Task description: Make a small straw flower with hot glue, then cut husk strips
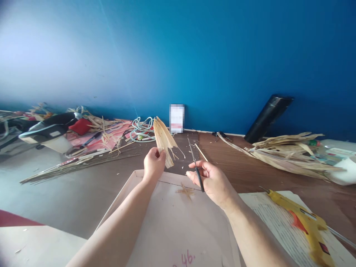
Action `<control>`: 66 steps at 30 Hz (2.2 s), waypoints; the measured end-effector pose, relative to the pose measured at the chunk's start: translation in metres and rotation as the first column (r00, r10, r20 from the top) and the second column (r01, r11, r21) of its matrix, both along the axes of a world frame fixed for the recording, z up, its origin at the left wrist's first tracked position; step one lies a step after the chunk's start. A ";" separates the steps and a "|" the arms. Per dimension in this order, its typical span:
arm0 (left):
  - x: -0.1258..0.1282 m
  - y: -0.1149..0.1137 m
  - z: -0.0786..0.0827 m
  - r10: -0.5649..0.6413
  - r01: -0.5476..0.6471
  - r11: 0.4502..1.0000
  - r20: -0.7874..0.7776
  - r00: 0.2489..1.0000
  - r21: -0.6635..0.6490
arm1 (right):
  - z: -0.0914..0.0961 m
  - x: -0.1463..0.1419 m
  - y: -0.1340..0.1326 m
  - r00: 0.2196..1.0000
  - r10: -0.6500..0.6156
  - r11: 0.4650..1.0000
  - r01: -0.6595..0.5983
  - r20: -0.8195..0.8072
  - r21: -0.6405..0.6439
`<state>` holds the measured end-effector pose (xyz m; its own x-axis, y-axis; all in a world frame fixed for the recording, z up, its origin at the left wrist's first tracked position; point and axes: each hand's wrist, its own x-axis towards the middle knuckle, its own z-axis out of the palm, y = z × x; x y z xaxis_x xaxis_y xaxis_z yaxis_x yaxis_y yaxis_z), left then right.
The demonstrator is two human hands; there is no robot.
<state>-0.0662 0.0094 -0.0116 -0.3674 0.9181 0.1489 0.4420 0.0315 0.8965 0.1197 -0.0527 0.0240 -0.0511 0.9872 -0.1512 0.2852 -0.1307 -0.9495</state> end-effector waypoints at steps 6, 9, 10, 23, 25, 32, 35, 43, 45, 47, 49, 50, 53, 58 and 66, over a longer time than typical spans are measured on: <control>0.003 0.017 -0.001 -0.006 0.006 1.000 0.029 1.000 0.008 | -0.004 -0.009 0.019 0.977 -0.126 0.990 0.135 -0.171 0.046; 0.005 0.023 -0.004 -0.051 0.047 0.998 0.087 0.995 0.043 | -0.013 -0.018 0.023 0.963 -0.160 0.973 0.191 -0.218 0.127; 0.005 0.024 -0.005 -0.074 0.068 0.996 0.118 0.990 0.053 | -0.018 -0.020 0.023 0.963 -0.171 0.965 0.206 -0.211 0.159; 0.013 0.038 0.002 -0.132 0.161 0.987 0.683 0.718 0.022 | -0.037 -0.023 0.011 0.961 -0.069 0.983 0.111 -0.269 0.145; 0.017 0.040 0.000 -0.120 0.147 0.989 0.714 0.690 0.024 | -0.036 -0.022 0.009 0.968 -0.063 0.991 0.090 -0.243 0.104; 0.016 0.038 -0.011 -0.261 0.197 0.965 0.715 0.648 0.174 | -0.034 -0.020 0.006 0.987 0.010 0.999 -0.005 -0.161 0.034; 0.015 0.036 -0.013 -0.299 0.229 0.954 0.701 0.648 0.195 | -0.034 -0.021 0.005 0.988 0.049 0.999 -0.050 -0.146 -0.002; 0.016 0.032 -0.011 -0.334 0.214 0.943 0.734 0.591 0.256 | -0.035 -0.019 0.006 0.995 0.037 0.999 -0.039 -0.097 -0.012; 0.015 0.032 -0.010 -0.311 0.181 0.950 0.750 0.583 0.253 | -0.035 -0.019 0.006 0.997 0.048 0.998 -0.050 -0.068 -0.025; 0.015 0.033 -0.009 -0.286 0.156 0.958 0.754 0.591 0.241 | -0.034 -0.020 0.005 0.998 0.055 0.997 -0.056 -0.032 -0.049; 0.014 0.033 -0.009 -0.267 0.144 0.963 0.746 0.609 0.227 | -0.033 -0.022 0.004 0.998 0.059 0.996 -0.059 -0.004 -0.071; 0.014 0.033 -0.009 -0.258 0.140 0.966 0.740 0.621 0.219 | -0.032 -0.023 0.004 0.998 0.063 0.995 -0.062 0.006 -0.079; 0.014 0.034 -0.010 -0.227 0.123 0.973 0.720 0.656 0.194 | -0.030 -0.025 0.003 0.998 0.063 0.994 -0.060 0.026 -0.097; 0.015 0.035 -0.011 -0.226 0.129 0.973 0.685 0.692 0.190 | -0.028 -0.026 0.004 0.996 0.075 0.994 -0.071 0.039 -0.079; 0.016 0.032 -0.010 -0.297 0.181 0.955 0.707 0.642 0.236 | -0.031 -0.024 0.003 0.993 0.081 0.996 -0.079 0.089 -0.032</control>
